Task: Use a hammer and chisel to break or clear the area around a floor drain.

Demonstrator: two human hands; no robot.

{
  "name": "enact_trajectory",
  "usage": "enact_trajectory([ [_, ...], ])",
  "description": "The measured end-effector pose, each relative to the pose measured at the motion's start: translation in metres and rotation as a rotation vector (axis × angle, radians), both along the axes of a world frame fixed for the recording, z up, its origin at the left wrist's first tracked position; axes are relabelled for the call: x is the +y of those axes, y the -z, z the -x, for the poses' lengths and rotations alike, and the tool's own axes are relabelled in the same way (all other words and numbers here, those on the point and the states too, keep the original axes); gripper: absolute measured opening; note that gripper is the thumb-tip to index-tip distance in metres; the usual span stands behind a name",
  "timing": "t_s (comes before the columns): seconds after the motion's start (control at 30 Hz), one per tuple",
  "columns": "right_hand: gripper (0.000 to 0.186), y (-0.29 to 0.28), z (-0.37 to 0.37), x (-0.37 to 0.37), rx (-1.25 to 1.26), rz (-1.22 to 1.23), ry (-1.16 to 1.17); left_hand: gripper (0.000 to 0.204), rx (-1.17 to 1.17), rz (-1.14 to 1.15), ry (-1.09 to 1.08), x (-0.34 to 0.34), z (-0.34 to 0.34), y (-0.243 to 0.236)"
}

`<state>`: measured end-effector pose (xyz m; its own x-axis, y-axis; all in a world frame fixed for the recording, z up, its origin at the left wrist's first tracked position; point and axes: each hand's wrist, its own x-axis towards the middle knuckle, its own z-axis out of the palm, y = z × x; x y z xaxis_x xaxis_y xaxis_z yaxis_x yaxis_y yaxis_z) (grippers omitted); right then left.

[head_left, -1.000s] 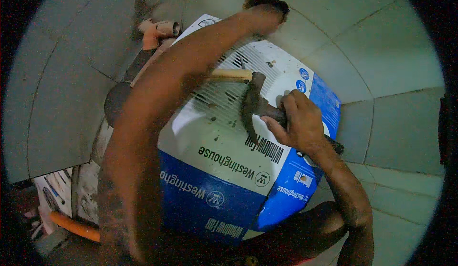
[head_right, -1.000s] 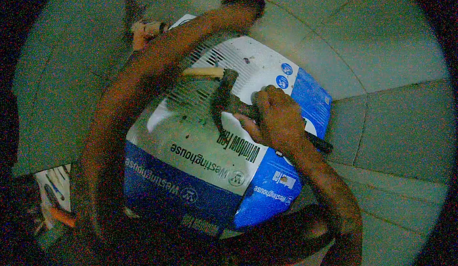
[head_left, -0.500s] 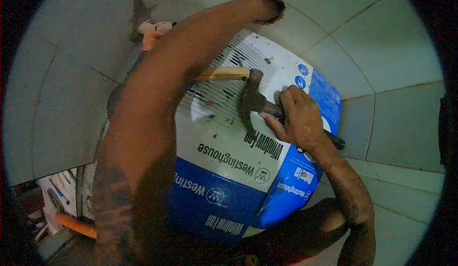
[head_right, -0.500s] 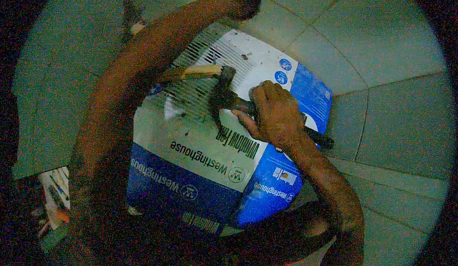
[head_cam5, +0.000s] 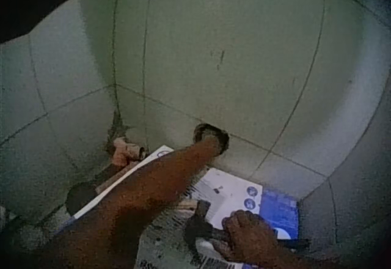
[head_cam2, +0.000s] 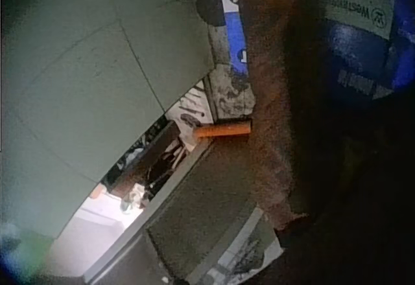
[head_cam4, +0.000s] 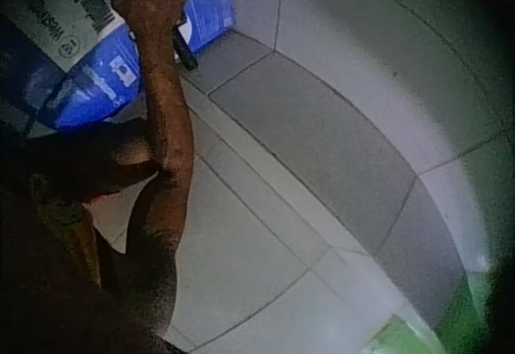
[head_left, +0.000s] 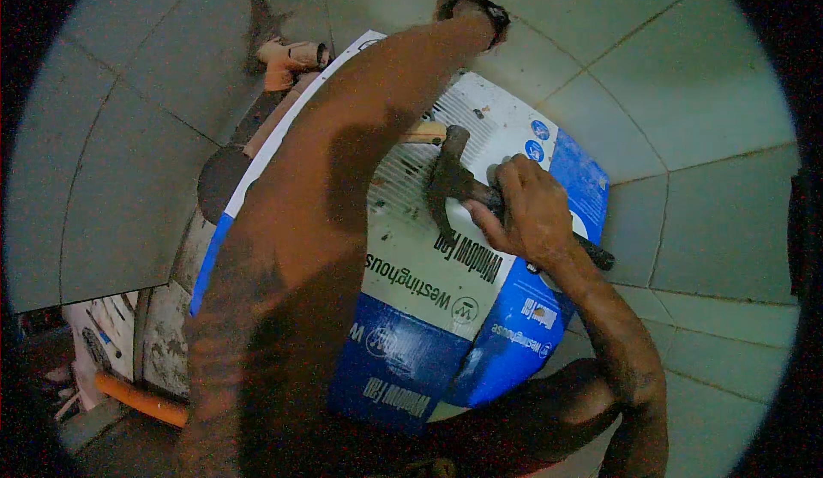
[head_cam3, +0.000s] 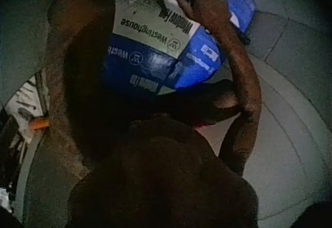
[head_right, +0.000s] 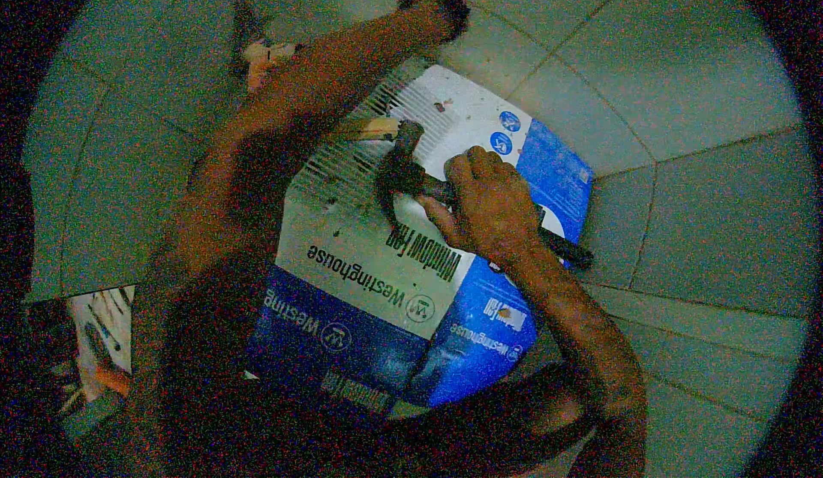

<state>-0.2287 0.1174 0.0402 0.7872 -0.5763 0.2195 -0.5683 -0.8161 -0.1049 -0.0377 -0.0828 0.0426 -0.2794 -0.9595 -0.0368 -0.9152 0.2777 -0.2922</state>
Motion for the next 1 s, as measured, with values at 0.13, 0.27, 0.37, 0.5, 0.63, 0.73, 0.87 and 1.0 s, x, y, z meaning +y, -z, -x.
enact_trajectory([
  [0.13,0.043,0.001,0.004,-0.002,0.013,-0.027,0.012,0.023,-0.080,-0.055,0.036,-0.006,-0.005,0.002],
  [0.27,0.040,0.001,0.004,0.001,0.006,-0.002,0.020,0.022,-0.037,-0.062,0.252,0.013,-0.030,-0.003],
  [0.37,0.038,-0.002,0.004,0.002,0.030,-0.032,0.050,0.030,0.430,0.093,0.501,0.055,-0.066,-0.007],
  [0.5,0.041,0.001,0.004,0.003,0.067,-0.016,0.045,0.039,0.743,0.105,0.320,0.117,-0.120,-0.007],
  [0.63,0.045,0.002,0.000,0.005,0.058,0.004,0.052,0.044,0.955,-0.171,0.089,0.169,-0.132,-0.021],
  [0.73,0.046,-0.002,0.001,0.008,0.079,-0.002,0.051,0.046,0.704,-0.053,0.263,0.196,-0.129,-0.009],
  [0.87,0.044,-0.001,0.003,0.008,0.081,0.025,0.035,0.046,0.673,-0.165,0.266,0.220,-0.122,0.002],
  [1.0,0.042,-0.003,-0.006,0.013,0.082,0.034,0.032,0.040,0.730,0.004,0.367,0.227,-0.130,0.033],
])
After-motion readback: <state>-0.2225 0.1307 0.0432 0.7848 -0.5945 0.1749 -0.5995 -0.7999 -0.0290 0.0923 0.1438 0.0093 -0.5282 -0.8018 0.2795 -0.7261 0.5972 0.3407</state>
